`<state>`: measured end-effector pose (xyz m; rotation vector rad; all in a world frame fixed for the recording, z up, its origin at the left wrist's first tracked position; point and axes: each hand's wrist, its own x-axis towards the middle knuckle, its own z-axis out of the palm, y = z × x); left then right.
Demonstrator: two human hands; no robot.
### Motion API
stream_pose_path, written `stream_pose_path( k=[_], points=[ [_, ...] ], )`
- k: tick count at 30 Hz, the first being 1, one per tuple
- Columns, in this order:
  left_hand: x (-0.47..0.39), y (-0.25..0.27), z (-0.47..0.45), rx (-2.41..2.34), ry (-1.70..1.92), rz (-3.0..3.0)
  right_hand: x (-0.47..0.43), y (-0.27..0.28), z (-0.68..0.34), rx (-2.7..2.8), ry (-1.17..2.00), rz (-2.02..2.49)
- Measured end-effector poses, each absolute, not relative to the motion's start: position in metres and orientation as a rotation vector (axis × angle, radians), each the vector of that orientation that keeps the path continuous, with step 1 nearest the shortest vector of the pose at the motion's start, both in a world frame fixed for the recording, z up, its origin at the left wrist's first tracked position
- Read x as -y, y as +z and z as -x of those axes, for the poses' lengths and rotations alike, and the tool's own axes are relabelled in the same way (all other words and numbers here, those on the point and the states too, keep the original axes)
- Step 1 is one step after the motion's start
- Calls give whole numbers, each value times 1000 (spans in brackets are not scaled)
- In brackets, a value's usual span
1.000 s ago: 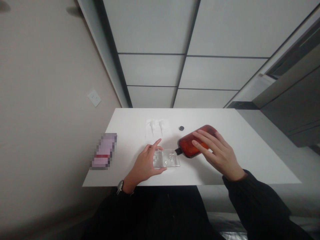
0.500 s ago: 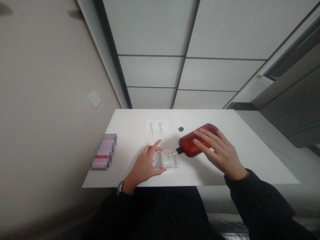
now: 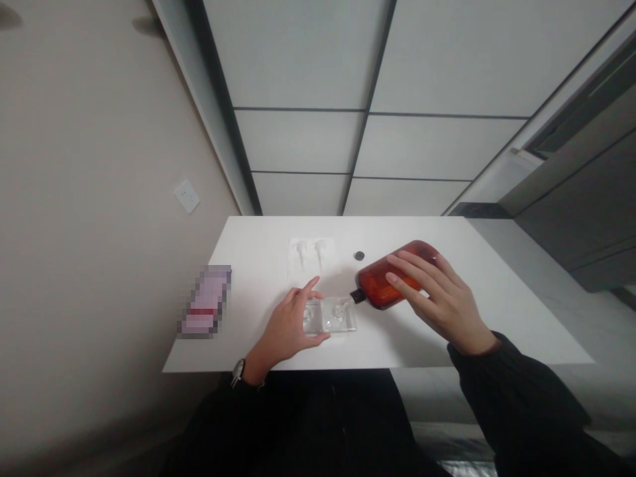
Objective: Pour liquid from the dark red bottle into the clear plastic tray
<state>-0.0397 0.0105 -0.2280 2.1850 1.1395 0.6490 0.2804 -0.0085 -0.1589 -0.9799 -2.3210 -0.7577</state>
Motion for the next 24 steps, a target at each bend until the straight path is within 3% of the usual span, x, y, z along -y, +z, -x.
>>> stream_pose_path(
  k=[24],
  points=[
    [-9,-223,37,-1134,643,-2190,7,-171,-279,2390,-682,941]
  ],
)
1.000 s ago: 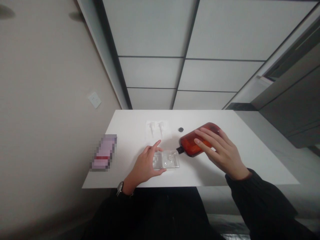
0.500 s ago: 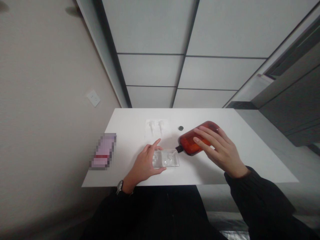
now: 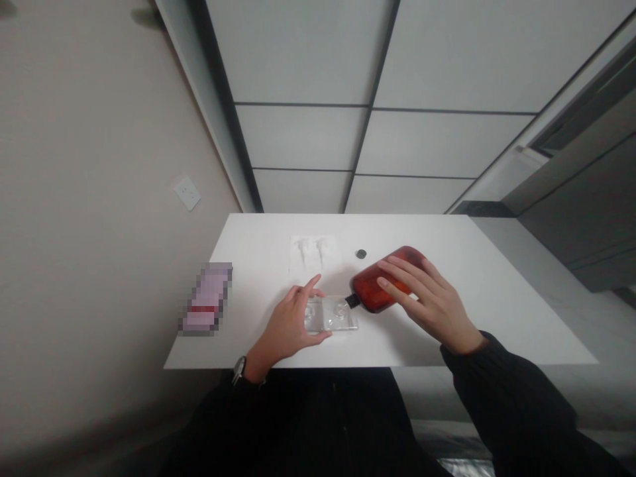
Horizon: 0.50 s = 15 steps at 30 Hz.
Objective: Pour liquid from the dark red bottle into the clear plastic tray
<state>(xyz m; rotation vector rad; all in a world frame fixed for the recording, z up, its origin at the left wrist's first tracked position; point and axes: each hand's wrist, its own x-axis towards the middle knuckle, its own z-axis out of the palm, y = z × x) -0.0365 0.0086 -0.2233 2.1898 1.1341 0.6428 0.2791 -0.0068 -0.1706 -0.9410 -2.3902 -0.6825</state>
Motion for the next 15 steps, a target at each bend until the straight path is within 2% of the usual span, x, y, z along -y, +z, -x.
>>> stream_pose_path(
  k=[15],
  points=[
    [-9,-221,37,-1150,633,-2188,6,-167,-278,2451,-747,915]
  ],
)
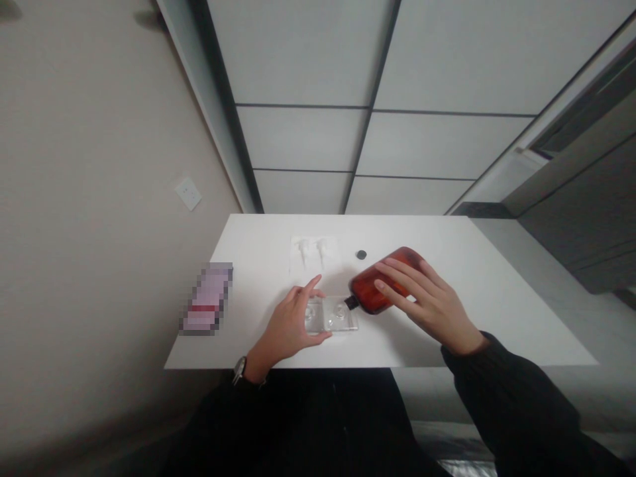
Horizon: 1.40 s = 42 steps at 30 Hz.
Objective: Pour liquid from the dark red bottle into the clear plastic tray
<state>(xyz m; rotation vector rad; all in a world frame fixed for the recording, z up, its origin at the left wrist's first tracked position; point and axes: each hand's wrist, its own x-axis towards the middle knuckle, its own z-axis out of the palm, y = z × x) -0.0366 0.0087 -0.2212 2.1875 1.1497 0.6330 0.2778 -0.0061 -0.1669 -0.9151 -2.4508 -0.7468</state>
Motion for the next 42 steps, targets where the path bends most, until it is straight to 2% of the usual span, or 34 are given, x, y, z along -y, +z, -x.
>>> stream_pose_path(
  k=[42],
  points=[
    [-8,-227,39,-1129,647,-2188,2,-146,-277,2496,-869,872]
  ],
)
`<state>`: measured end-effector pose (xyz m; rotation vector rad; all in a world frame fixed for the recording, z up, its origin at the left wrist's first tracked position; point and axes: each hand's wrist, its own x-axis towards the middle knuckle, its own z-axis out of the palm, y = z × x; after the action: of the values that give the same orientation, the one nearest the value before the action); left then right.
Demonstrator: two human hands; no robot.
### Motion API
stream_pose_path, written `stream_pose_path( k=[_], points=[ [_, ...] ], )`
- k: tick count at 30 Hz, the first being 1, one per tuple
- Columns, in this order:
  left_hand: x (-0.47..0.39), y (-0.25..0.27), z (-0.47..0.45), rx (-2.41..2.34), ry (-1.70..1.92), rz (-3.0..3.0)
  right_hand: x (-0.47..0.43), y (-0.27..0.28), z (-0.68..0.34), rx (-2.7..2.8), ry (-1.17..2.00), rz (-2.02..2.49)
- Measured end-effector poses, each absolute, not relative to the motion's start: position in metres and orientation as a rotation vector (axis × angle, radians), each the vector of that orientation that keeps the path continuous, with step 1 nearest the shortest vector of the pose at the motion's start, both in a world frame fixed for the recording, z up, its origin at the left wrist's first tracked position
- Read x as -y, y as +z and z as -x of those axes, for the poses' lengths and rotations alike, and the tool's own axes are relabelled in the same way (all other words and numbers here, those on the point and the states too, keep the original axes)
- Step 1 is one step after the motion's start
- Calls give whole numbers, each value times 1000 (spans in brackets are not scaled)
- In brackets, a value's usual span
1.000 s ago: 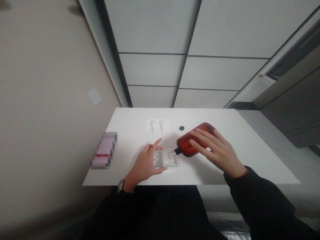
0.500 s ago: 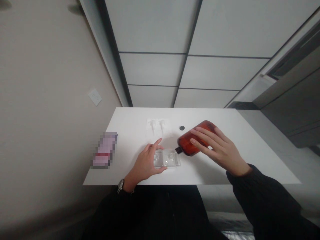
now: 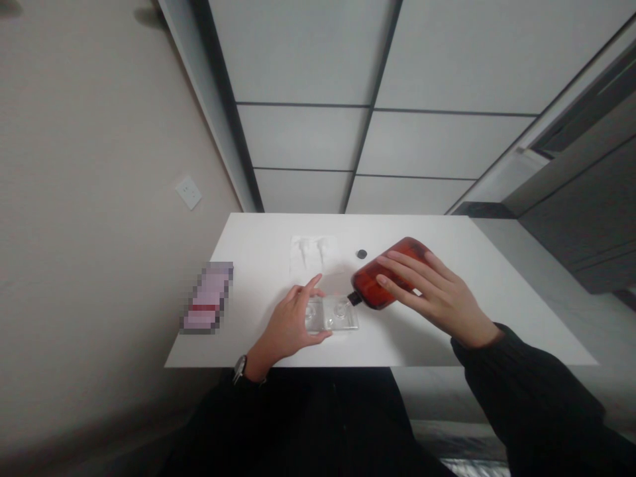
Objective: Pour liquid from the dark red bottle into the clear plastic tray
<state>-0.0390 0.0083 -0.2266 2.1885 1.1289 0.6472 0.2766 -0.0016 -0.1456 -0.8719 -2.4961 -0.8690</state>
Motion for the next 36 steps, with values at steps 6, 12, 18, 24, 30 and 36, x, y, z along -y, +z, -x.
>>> stream_pose_path(
  k=[6,12,18,24,30,36],
  points=[
    [-8,-224,39,-1137,636,-2177,0,-149,-278,2521,-802,875],
    [-8,-223,38,-1135,638,-2177,-1,-151,-275,2526,-810,869],
    [-8,-223,38,-1137,636,-2182,-1,-153,-274,2526,-793,870],
    [-8,-222,37,-1133,627,-2174,-1,-152,-273,2524,-805,870],
    [-8,-223,37,-1138,636,-2183,-1,-155,-272,2526,-765,865],
    [-8,-224,38,-1130,635,-2183,-1,-149,-273,2508,-818,871]
  ],
)
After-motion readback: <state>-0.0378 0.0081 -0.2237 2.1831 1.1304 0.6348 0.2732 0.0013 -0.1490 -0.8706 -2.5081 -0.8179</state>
